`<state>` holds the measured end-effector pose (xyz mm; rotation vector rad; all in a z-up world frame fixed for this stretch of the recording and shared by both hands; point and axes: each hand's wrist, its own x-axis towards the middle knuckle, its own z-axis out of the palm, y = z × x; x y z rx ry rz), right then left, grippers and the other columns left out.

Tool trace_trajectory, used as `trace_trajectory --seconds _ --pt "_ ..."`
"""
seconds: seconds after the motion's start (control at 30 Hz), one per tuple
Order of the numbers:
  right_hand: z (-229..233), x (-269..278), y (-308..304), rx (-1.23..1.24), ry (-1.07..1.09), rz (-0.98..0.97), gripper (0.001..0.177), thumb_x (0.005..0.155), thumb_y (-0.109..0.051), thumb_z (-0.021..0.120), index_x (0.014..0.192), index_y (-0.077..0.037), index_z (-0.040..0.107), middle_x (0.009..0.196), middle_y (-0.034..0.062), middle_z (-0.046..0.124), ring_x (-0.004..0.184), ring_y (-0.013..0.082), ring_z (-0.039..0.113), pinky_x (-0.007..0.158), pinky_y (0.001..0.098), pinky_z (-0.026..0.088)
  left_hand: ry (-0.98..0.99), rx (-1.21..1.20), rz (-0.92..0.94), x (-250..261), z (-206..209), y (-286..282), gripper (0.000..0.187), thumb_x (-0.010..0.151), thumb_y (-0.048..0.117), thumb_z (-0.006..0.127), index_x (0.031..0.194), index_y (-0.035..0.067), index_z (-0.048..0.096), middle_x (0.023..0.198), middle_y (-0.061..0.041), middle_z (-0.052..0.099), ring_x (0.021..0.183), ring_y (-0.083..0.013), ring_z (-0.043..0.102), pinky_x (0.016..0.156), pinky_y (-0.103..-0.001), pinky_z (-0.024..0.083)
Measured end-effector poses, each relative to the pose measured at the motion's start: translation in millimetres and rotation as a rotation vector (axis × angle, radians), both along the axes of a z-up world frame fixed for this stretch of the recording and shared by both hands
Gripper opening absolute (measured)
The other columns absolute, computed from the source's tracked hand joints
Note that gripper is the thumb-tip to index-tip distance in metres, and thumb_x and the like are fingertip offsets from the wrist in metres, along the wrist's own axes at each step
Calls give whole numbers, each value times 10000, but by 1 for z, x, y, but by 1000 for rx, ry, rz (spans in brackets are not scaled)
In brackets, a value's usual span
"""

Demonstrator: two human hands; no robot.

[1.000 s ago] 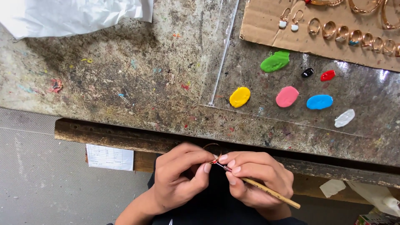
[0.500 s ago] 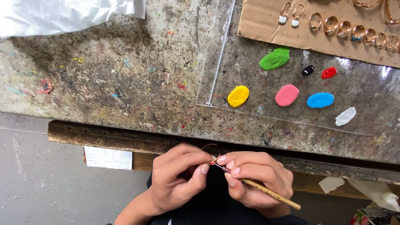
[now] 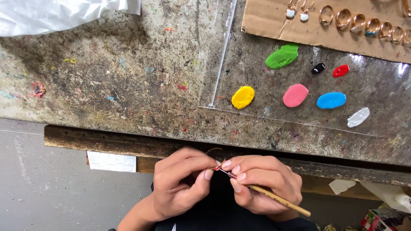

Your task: Painting small details on jewelry components using a fine brush and various colors of paint.

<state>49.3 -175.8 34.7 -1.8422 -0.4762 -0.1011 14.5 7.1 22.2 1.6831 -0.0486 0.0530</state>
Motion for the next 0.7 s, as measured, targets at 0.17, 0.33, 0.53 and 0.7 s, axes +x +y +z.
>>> trace_trajectory --seconds 0.17,0.33,0.53,0.7 --pt "-3 -1 0 19 -15 -16 85 892 -97 681 865 -72 604 808 109 691 703 228 837 671 219 720 5 3 -10 0 -1 0 162 974 134 603 992 14 710 881 -121 710 686 -171 671 600 -238 533" --pt "-4 -1 1 10 -20 -20 84 885 -88 681 844 -75 609 805 99 687 693 218 835 664 212 718 2 4 -4 0 -2 0 154 968 124 607 989 14 711 876 -120 708 676 -166 666 592 -235 528" --pt "-6 -1 0 14 -36 -14 90 883 -91 684 844 -74 604 804 97 692 693 223 834 651 214 718 -7 2 -5 0 -2 0 158 973 128 602 980 11 708 872 -121 709 686 -175 675 611 -242 539" --pt "-5 -1 0 11 -31 -10 90 885 -97 685 845 -77 607 803 94 692 695 218 834 660 214 720 -7 5 -10 0 -2 0 155 970 124 602 980 13 710 868 -119 707 674 -169 666 598 -237 531"
